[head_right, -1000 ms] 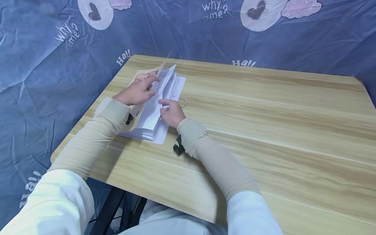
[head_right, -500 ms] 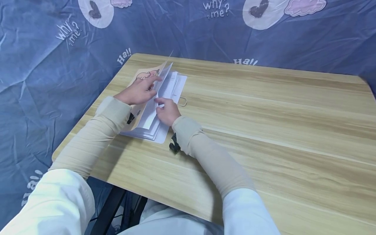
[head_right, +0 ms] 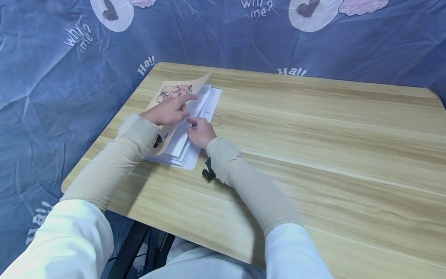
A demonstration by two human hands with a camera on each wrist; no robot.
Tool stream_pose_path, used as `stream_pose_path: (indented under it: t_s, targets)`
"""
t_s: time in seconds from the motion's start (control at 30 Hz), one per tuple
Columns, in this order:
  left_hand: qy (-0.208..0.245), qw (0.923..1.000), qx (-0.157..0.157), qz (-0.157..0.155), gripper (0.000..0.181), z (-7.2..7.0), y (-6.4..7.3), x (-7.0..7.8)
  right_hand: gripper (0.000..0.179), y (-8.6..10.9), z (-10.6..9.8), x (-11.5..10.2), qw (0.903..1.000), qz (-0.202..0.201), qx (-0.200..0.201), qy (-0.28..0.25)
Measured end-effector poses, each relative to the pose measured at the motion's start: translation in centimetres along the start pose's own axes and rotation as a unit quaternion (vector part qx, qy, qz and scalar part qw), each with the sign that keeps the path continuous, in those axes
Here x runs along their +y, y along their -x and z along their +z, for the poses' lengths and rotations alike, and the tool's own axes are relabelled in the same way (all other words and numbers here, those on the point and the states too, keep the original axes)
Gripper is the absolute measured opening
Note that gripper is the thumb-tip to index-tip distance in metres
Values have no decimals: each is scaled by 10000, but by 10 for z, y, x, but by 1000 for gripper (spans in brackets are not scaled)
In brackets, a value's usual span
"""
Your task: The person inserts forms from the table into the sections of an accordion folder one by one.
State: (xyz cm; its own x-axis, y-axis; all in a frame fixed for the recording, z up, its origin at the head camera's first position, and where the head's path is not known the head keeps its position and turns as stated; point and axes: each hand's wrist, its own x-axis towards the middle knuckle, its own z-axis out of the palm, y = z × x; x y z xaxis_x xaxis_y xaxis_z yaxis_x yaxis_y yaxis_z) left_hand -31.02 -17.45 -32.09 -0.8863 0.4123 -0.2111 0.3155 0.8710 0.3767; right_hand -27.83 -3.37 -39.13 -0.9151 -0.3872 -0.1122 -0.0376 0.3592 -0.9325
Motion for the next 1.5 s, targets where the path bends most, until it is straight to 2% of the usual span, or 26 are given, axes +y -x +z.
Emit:
stream_pose_path:
  t_s: [0.13, 0.33, 0.43, 0.57, 0.73, 0.97, 1.07, 1.2, 1.3, 1.4, 1.5]
  targets:
    - [-161, 9991, -379, -53, 62, 9, -9, 1, 41, 5, -12, 9, 9997, 100, 12, -226]
    - [-659, 9924, -926, -461, 66, 27, -19, 0, 42, 16, -33, 19, 9982, 368, 90, -463]
    - [-1042, 9877, -1087, -417, 64, 30, -21, 4, 41, 20, -42, 22, 9972, 397, 180, -603]
    - [-1447, 9823, -1160, -253, 52, 31, -22, 12, 42, 26, -53, 24, 9953, 482, 237, -805]
    - [-1636, 9788, -1210, -252, 42, 33, -21, 22, 45, 36, -69, 26, 9937, 637, 307, -873]
    - [-1721, 9775, -1216, -93, 40, 40, -16, 29, 46, 54, -95, 36, 9934, 743, 524, -694]
    - [-1711, 9783, -1167, 17, 35, 46, -11, 29, 46, 62, -104, 43, 9920, 842, 606, -717]
    - [-1581, 9805, -1168, -9, 35, 52, -5, 27, 47, 69, -118, 53, 9912, 866, 728, -692]
    - [-1484, 9830, -1079, -47, 37, 54, -6, 23, 47, 68, -132, 58, 9920, 748, 891, -485]
    - [-1450, 9850, -934, -41, 39, 55, -13, 17, 47, 66, -147, 62, 9927, 648, 1011, -118]
    - [-1501, 9836, -998, -67, 33, 57, -23, 9, 49, 63, -160, 65, 9912, 673, 1012, 523]
